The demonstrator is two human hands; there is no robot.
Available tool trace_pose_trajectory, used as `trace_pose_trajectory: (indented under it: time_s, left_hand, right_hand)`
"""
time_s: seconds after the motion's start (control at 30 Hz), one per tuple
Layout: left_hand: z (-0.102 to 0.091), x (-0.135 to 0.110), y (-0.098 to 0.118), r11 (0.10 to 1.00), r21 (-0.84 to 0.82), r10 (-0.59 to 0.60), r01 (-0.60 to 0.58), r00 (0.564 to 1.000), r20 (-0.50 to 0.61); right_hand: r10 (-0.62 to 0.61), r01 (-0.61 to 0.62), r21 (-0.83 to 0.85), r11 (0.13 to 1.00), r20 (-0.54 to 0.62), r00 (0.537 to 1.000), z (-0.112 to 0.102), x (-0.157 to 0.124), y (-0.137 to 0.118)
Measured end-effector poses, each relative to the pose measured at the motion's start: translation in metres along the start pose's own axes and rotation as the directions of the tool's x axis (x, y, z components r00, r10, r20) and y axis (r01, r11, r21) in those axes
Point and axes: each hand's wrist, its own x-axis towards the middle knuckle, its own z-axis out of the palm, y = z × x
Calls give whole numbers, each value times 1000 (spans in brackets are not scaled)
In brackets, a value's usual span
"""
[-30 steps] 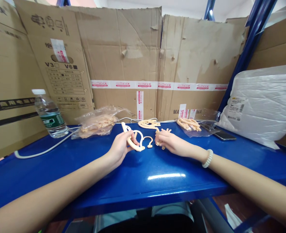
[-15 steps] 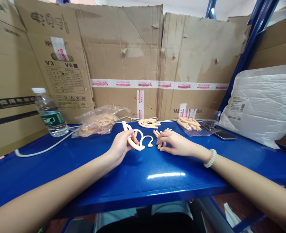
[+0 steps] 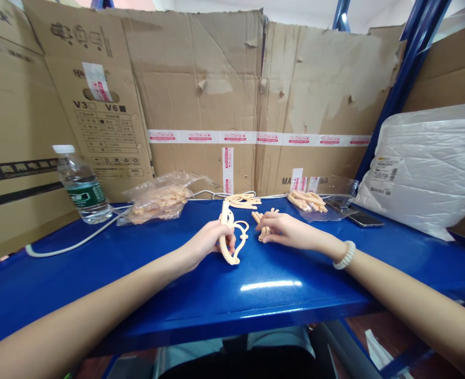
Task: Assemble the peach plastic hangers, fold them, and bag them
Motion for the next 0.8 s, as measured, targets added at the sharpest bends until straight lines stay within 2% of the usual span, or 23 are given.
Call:
trace_pose_trajectory:
  time_s: [0.1,0.17,0.27,0.37,0.5,0.6,0.67,0.8]
  left_hand:
    - [4,-4,-2,988,114,92,-105,990,109]
    - [5,-7,-1,962,202,163,-185,979,123]
    - [3,-9,0,883,360,273,-301,953,129]
    - [2,-10,2,783,488,373,-385,919,127]
    - [0,-9,8,726,546,450,-418,889,83]
    - [-2,-9,12,672,608,476,-423,876,83]
    - [-4,-9,13,644,639,471,-421,876,102]
    - [-4,-9,13,675,613,458,-411,885,89]
  right_hand:
    - [-31,47,60,997,-248,968,3,0,-22]
    - [-67,112,134,985,-306,950,6,0,-38]
    - [-93,143,188,972,-250,964,12,1,-51]
    - [-59,115,230,966,-233,971,17,3,-47]
    - [17,50,309,950,-208,978,17,3,-40]
    - [68,25,362,932,-241,968,14,3,-42]
    - [102,34,481,876,-255,962,12,4,-42]
    - [184,-5,746,666,-158,970,13,5,-38]
